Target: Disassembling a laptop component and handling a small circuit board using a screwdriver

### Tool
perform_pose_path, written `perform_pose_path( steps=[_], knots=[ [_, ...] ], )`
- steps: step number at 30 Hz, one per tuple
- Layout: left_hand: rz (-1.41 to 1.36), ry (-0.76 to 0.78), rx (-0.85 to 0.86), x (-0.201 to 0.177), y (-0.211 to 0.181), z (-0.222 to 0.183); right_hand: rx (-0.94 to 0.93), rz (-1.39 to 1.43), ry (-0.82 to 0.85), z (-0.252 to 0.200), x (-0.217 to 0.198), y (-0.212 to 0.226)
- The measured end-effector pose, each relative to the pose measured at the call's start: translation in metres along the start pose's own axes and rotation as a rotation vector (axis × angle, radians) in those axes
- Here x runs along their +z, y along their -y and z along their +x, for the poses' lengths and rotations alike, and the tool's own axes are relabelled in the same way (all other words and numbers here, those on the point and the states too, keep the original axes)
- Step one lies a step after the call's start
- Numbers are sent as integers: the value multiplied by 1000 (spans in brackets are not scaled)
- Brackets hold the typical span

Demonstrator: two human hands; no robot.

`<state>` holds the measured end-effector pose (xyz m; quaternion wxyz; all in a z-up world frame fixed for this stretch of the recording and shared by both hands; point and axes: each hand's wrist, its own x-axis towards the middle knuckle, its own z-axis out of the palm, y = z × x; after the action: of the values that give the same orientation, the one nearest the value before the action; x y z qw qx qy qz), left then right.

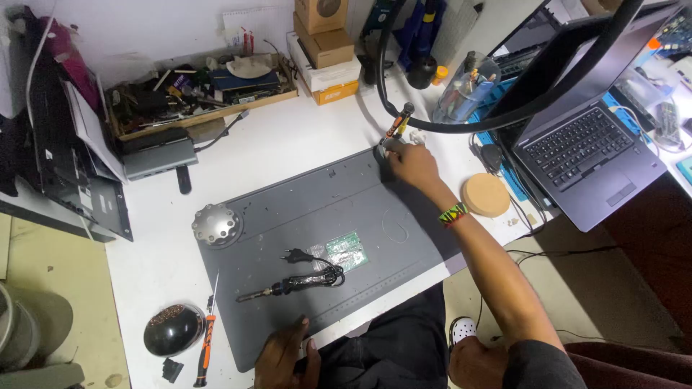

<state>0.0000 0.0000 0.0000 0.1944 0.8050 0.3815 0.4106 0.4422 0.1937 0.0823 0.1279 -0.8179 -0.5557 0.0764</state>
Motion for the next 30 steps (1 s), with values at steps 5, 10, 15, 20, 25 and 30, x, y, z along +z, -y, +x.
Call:
perform_pose_path(
  steps=[5,10,15,20,25,30],
  knots=[
    [39,-42,-17,-5,-9,6,-110,-35,46,34,19,-16],
    [56,-79,-57,0,-14,4,-275,-78,27,43,25,-23],
    [86,-141,98,3,-5,4,-3,206,75,21,-7,3],
    [52,-74,12,3,-6,2,-43,161,76,35,-2,-17],
    [82,-188,34,-11,-31,26,-49,123,3,27,-4,-15],
    [64,-190,44,-21,-41,36,160,229,-156,22,3,-16]
  ],
)
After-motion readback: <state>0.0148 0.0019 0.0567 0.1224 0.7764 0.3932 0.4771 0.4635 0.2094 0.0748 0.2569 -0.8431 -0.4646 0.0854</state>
